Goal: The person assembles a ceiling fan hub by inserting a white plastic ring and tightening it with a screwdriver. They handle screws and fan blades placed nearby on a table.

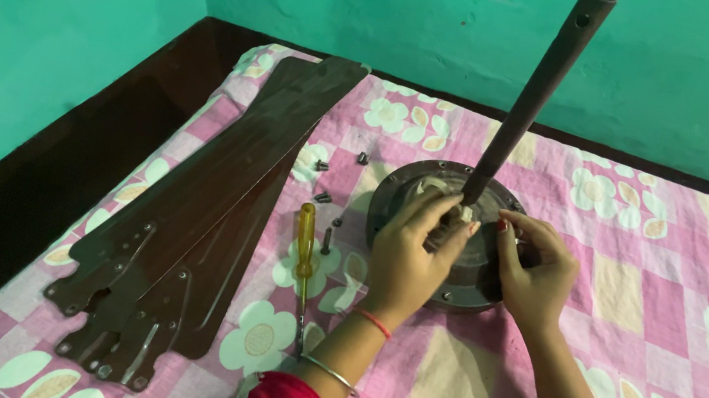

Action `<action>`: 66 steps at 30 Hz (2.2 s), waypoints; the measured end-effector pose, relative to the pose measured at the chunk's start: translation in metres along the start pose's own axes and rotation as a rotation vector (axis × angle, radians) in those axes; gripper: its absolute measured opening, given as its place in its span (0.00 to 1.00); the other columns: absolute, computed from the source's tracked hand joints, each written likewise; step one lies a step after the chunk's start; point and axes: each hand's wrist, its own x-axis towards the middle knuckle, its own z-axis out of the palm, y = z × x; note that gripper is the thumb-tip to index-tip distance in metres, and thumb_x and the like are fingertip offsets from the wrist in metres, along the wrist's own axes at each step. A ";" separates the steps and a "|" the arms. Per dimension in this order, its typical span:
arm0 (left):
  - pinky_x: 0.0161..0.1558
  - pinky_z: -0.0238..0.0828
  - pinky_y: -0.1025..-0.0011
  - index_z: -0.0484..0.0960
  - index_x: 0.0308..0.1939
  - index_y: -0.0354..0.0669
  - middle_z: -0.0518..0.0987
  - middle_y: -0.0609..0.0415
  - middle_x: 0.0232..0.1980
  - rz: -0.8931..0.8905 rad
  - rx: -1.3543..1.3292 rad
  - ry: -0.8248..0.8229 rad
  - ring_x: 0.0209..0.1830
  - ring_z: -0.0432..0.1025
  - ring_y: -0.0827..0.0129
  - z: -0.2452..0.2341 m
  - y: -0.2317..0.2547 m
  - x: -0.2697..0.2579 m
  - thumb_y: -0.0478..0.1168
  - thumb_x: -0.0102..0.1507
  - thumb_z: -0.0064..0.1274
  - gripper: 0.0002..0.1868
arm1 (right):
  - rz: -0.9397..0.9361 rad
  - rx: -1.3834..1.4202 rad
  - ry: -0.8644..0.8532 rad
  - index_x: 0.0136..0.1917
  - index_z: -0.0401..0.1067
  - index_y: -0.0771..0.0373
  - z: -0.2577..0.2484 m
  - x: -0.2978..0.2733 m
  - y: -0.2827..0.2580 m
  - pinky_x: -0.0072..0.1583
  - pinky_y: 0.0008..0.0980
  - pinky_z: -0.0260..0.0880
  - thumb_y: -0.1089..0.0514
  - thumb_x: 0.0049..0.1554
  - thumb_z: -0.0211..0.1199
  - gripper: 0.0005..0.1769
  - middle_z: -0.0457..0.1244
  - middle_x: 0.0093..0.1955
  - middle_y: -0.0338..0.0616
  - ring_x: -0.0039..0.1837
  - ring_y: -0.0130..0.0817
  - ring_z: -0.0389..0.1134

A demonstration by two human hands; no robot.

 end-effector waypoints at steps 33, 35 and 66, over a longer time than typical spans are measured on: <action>0.49 0.78 0.63 0.78 0.58 0.39 0.82 0.46 0.50 0.074 0.137 0.115 0.48 0.80 0.53 0.003 -0.016 -0.008 0.30 0.68 0.49 0.14 | 0.063 -0.106 -0.089 0.58 0.77 0.67 0.005 0.015 -0.023 0.47 0.27 0.68 0.66 0.64 0.59 0.11 0.69 0.47 0.45 0.44 0.27 0.70; 0.49 0.78 0.62 0.78 0.58 0.39 0.83 0.46 0.49 0.068 0.135 0.106 0.48 0.80 0.53 0.002 -0.018 -0.008 0.30 0.68 0.49 0.14 | 0.122 0.057 -0.076 0.61 0.75 0.68 0.006 0.025 -0.026 0.51 0.25 0.71 0.64 0.67 0.56 0.11 0.70 0.47 0.43 0.48 0.24 0.71; 0.53 0.80 0.62 0.76 0.63 0.37 0.83 0.41 0.57 0.087 0.084 0.130 0.56 0.80 0.50 0.001 -0.023 -0.011 0.30 0.70 0.50 0.17 | 0.319 0.866 -0.426 0.31 0.58 0.59 0.044 0.121 -0.067 0.30 0.24 0.44 0.56 0.67 0.55 0.22 0.49 0.27 0.31 0.27 0.20 0.46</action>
